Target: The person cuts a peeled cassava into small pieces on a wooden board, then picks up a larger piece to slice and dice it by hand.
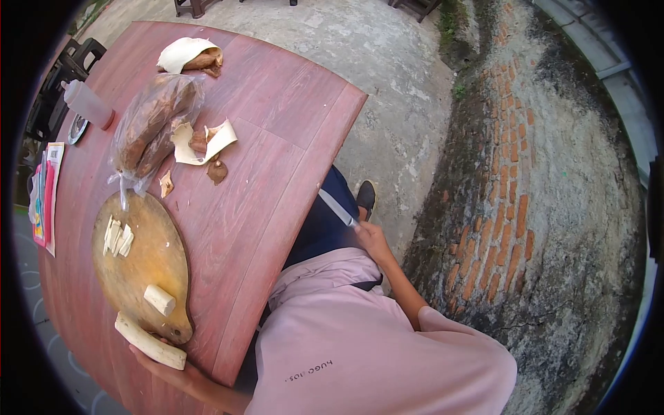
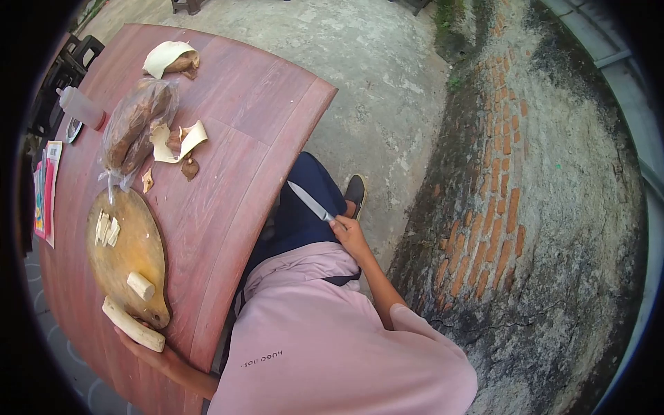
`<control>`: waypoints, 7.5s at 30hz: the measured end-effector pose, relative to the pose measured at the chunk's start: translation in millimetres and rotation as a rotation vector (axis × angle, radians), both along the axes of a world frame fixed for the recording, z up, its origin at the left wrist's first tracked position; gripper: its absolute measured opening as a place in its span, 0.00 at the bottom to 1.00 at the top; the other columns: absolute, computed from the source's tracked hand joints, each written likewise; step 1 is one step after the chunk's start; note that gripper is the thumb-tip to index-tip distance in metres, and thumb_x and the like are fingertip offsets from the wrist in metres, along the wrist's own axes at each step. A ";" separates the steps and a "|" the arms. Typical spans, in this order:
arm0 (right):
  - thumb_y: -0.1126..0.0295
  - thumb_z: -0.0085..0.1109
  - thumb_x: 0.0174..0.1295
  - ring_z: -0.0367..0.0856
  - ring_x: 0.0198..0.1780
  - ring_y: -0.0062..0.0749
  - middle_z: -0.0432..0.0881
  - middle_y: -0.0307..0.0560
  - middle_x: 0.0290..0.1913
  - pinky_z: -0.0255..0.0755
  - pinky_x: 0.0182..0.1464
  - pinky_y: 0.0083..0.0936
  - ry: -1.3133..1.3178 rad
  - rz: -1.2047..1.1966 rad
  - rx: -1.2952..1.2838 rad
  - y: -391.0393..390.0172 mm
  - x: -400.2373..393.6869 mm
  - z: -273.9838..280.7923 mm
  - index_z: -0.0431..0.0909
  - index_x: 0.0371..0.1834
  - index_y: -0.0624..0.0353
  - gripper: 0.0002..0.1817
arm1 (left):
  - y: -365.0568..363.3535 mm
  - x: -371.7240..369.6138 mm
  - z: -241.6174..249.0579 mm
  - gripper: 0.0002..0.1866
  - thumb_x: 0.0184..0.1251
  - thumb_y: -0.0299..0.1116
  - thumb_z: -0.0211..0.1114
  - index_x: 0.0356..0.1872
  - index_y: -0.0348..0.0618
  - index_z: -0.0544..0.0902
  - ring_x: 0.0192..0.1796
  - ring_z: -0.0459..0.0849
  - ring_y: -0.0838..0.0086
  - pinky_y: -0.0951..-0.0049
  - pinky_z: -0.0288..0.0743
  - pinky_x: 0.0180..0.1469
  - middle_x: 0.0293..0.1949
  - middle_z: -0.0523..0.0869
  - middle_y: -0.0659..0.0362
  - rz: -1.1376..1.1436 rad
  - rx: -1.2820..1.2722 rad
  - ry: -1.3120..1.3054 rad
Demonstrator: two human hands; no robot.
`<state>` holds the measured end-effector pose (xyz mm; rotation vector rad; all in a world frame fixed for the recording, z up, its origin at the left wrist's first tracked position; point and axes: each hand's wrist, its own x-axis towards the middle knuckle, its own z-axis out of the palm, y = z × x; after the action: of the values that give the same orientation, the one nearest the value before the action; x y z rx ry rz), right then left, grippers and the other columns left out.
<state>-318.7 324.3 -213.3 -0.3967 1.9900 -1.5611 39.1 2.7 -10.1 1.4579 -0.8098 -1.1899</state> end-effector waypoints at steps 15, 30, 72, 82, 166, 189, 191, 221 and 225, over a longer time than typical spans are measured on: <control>0.67 0.70 0.58 0.79 0.21 0.34 0.76 0.44 0.21 0.68 0.25 0.31 0.872 0.206 -0.063 -97.4 13.6 165.7 0.80 0.30 0.62 0.11 | 11.3 -13.1 7.2 0.29 0.81 0.55 0.47 0.68 0.42 0.73 0.49 0.78 0.79 0.76 0.73 0.49 0.50 0.80 0.63 -0.016 -0.070 -0.032; 0.62 0.60 0.72 0.64 0.17 0.14 0.68 0.32 0.16 0.54 0.20 0.19 0.241 -0.638 0.068 -8.3 -71.1 112.2 0.77 0.26 0.60 0.17 | 11.2 -20.3 9.9 0.26 0.82 0.54 0.49 0.62 0.43 0.78 0.37 0.76 0.82 0.78 0.71 0.42 0.34 0.78 0.66 -0.009 -0.075 -0.025; 0.75 0.75 0.57 0.79 0.40 0.40 0.78 0.48 0.42 0.75 0.43 0.34 1.155 -0.499 0.077 -60.1 -80.3 131.6 0.82 0.52 0.59 0.19 | -81.5 38.3 7.6 0.29 0.83 0.51 0.47 0.63 0.31 0.75 0.63 0.77 0.47 0.54 0.69 0.64 0.61 0.79 0.40 -0.183 -0.340 -1.146; 0.72 0.71 0.62 0.75 0.39 0.36 0.76 0.47 0.42 0.70 0.43 0.30 0.805 -0.635 -0.042 -73.1 -78.9 127.9 0.82 0.50 0.63 0.15 | -5.6 -125.0 101.4 0.20 0.79 0.40 0.55 0.60 0.34 0.77 0.57 0.80 0.51 0.56 0.68 0.63 0.54 0.83 0.47 -0.753 -0.682 -1.167; 0.71 0.49 0.77 0.67 0.21 0.15 0.77 0.44 0.34 0.62 0.22 0.13 0.175 0.562 -0.411 -236.1 190.7 205.9 0.54 0.72 0.53 0.24 | -44.1 5.4 3.1 0.12 0.64 0.28 0.69 0.47 0.38 0.80 0.49 0.81 0.60 0.65 0.77 0.53 0.47 0.78 0.52 -0.756 -0.929 -0.348; 0.69 0.50 0.75 0.66 0.24 0.16 0.74 0.43 0.37 0.62 0.25 0.13 0.154 0.527 -0.401 -251.6 192.3 208.6 0.57 0.70 0.60 0.24 | -37.2 7.2 5.4 0.15 0.62 0.25 0.66 0.51 0.38 0.82 0.44 0.82 0.59 0.62 0.77 0.46 0.43 0.79 0.53 -0.637 -1.027 -0.591; 0.68 0.51 0.74 0.66 0.25 0.16 0.74 0.43 0.38 0.63 0.27 0.12 0.222 0.568 -0.406 -240.1 192.2 208.4 0.59 0.69 0.61 0.24 | -37.9 7.3 9.0 0.17 0.61 0.24 0.65 0.53 0.39 0.82 0.43 0.82 0.60 0.62 0.77 0.45 0.40 0.79 0.54 -0.614 -1.024 -0.609; 0.61 0.60 0.71 0.72 0.28 0.24 0.77 0.46 0.39 0.68 0.29 0.20 0.359 0.429 -0.488 -277.6 133.0 208.3 0.60 0.68 0.62 0.29 | -278.5 411.8 22.7 0.39 0.78 0.64 0.42 0.68 0.37 0.76 0.73 0.72 0.51 0.56 0.64 0.72 0.69 0.75 0.39 0.037 0.188 -0.886; 0.56 0.62 0.71 0.72 0.30 0.26 0.78 0.48 0.42 0.69 0.31 0.22 0.491 0.467 -0.455 -281.5 119.9 193.9 0.55 0.75 0.60 0.37 | -268.5 403.0 27.4 0.28 0.65 0.51 0.65 0.58 0.39 0.83 0.61 0.83 0.54 0.56 0.75 0.61 0.60 0.84 0.45 -0.072 0.167 -1.201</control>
<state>-198.9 42.8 -19.5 -1.4324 1.6595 -1.6926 442.1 -265.8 17.3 2.2954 -1.5680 -0.3077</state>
